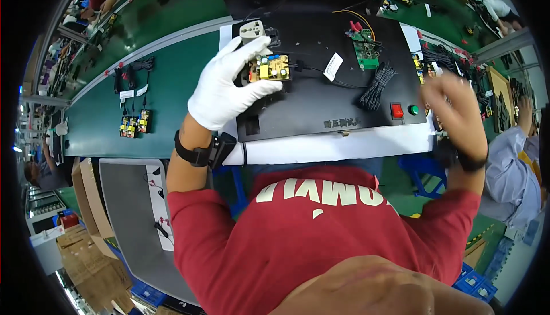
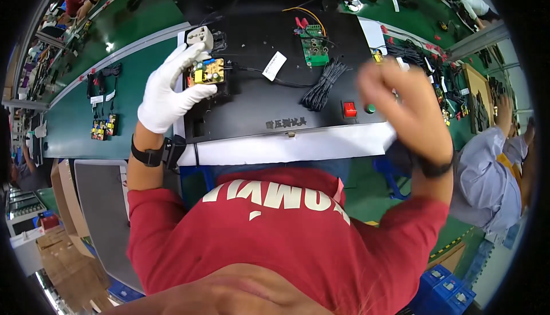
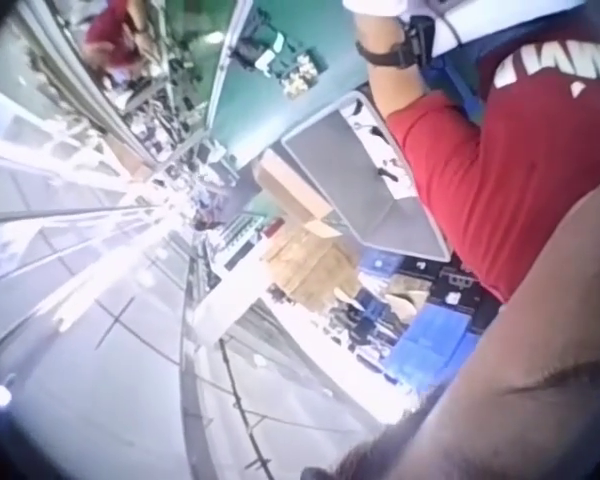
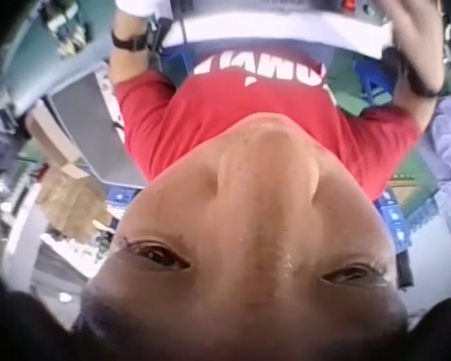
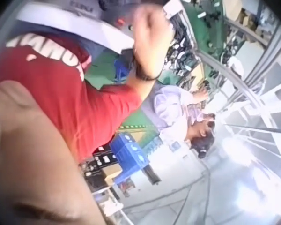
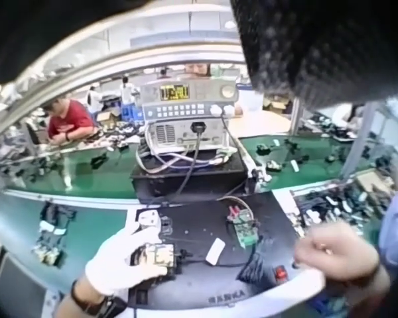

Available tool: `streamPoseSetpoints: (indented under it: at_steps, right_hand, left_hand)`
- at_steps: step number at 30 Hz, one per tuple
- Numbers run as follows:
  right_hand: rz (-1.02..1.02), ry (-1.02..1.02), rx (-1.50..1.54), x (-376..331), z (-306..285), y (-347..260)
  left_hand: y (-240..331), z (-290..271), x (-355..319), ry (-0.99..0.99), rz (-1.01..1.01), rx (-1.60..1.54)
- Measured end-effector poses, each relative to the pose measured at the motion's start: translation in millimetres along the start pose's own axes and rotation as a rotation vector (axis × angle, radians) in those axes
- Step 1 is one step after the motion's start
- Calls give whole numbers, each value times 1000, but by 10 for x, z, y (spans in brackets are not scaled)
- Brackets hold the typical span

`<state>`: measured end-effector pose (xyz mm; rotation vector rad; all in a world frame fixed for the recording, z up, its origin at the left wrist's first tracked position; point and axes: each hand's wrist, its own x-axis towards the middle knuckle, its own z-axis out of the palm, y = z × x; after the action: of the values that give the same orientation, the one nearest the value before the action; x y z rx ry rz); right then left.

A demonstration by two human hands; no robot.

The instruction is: The person tests electronic components by placing a circuit board onto a testing jig, connecting a wire, and plugging a power adapter into a socket. They then press a button to run the test before disconnecting the components and placing the adapter into a storage bin.

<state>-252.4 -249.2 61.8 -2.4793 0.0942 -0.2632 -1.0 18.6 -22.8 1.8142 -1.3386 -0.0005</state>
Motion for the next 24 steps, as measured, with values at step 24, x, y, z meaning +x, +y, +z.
streamPoseSetpoints:
  at_steps: [24]
  right_hand:
    - [71, 155, -241, 1307, 681, 630]
  left_hand:
    - [-178, -23, -20, -101, -51, -32]
